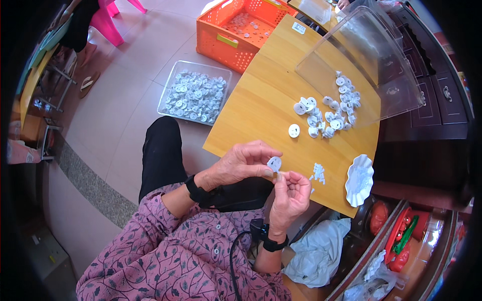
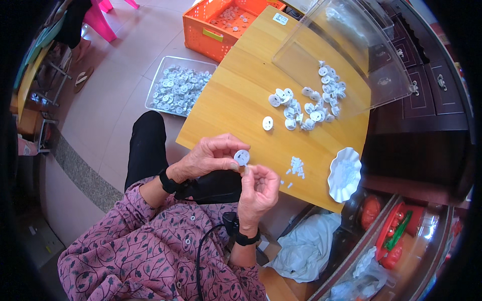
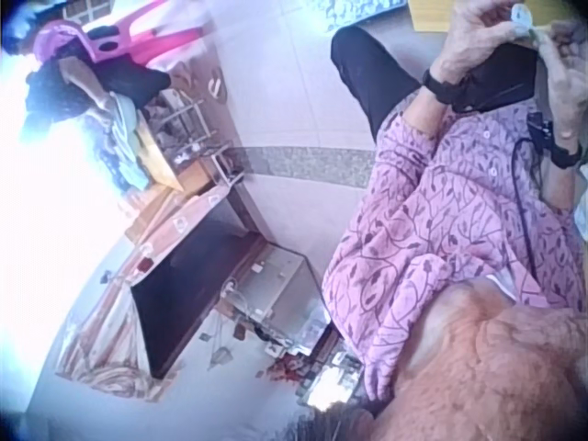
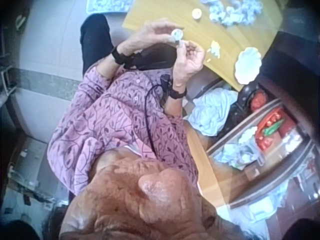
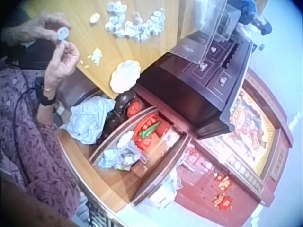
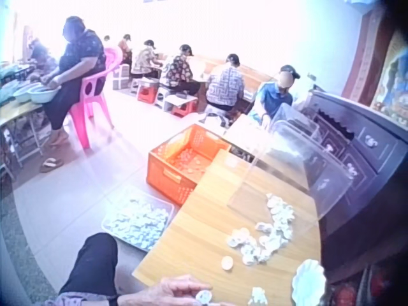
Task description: Assembling small white plastic components by hand while sitting on the floor.
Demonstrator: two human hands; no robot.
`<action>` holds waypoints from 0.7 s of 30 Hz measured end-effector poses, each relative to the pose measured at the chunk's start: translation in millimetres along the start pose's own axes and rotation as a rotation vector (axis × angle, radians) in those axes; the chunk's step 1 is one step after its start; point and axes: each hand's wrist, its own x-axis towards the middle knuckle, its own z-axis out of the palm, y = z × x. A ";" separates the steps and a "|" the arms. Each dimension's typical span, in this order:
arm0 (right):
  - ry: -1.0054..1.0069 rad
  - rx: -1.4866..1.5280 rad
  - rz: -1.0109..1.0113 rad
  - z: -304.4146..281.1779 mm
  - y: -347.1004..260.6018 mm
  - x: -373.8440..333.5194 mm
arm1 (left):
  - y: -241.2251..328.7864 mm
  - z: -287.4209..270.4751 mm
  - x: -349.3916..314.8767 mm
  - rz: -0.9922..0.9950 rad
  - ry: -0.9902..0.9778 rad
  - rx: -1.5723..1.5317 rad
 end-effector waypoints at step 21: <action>0.021 -0.366 -0.222 -1.0 3.1 0.9 | 0.0 -4.3 1.7 -0.002 -0.069 0.060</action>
